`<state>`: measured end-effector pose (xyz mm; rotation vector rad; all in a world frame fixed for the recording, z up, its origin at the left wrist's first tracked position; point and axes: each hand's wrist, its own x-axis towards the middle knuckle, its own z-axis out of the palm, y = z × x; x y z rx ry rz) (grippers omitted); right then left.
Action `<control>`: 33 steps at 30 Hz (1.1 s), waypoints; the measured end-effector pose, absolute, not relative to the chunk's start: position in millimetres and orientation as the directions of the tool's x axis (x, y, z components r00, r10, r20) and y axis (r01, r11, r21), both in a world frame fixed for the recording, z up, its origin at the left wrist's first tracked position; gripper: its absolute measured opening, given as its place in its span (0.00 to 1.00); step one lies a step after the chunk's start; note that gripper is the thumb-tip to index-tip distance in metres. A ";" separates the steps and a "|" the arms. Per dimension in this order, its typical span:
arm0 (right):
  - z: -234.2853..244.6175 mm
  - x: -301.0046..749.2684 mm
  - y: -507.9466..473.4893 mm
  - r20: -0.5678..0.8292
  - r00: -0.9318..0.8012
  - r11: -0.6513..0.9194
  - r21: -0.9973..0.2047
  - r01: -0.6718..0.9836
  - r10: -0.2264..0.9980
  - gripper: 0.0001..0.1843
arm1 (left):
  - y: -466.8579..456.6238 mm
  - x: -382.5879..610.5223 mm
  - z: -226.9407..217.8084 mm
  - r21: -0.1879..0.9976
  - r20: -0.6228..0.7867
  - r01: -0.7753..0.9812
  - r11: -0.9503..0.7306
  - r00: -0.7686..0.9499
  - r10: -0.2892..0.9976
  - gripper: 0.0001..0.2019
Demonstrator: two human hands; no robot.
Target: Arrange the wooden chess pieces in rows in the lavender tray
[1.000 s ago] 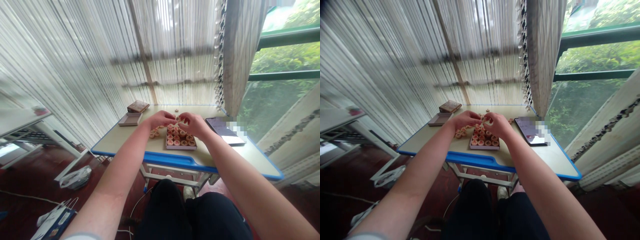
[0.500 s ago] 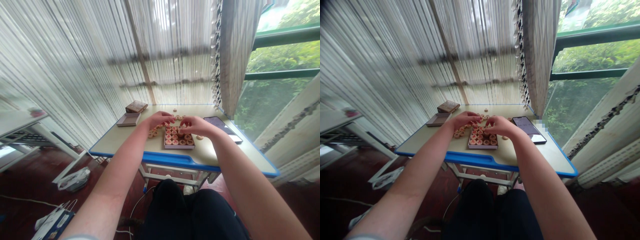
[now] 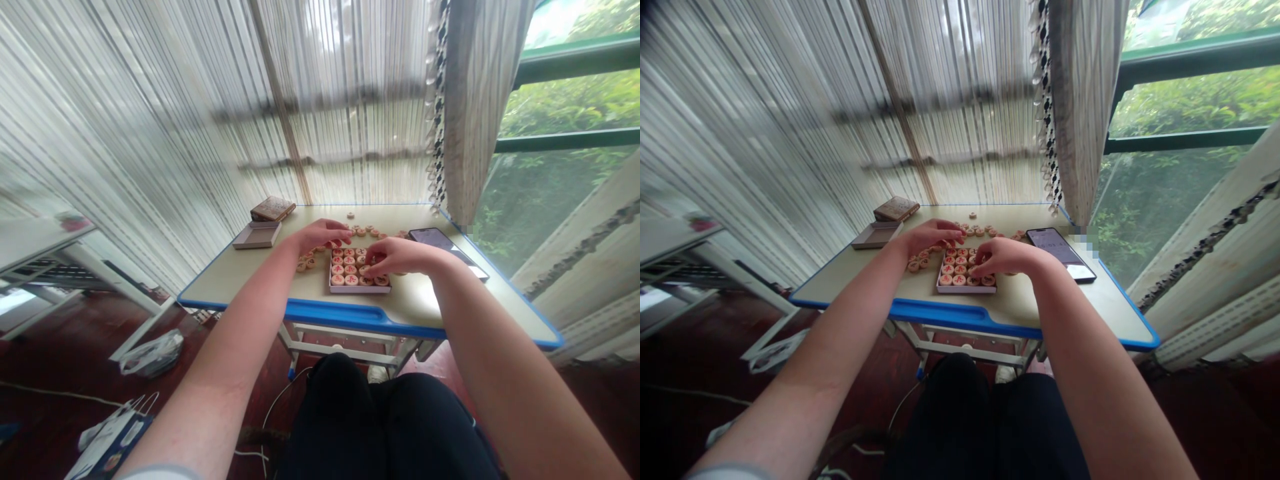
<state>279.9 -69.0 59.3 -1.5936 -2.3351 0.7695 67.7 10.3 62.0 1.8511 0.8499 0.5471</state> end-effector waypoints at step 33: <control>57.2 265.5 -66.4 -0.008 -0.427 0.381 -0.439 0.814 0.904 0.07 | 12.3 70.3 59.3 0.868 0.005 0.372 -0.330 0.657 0.754 0.22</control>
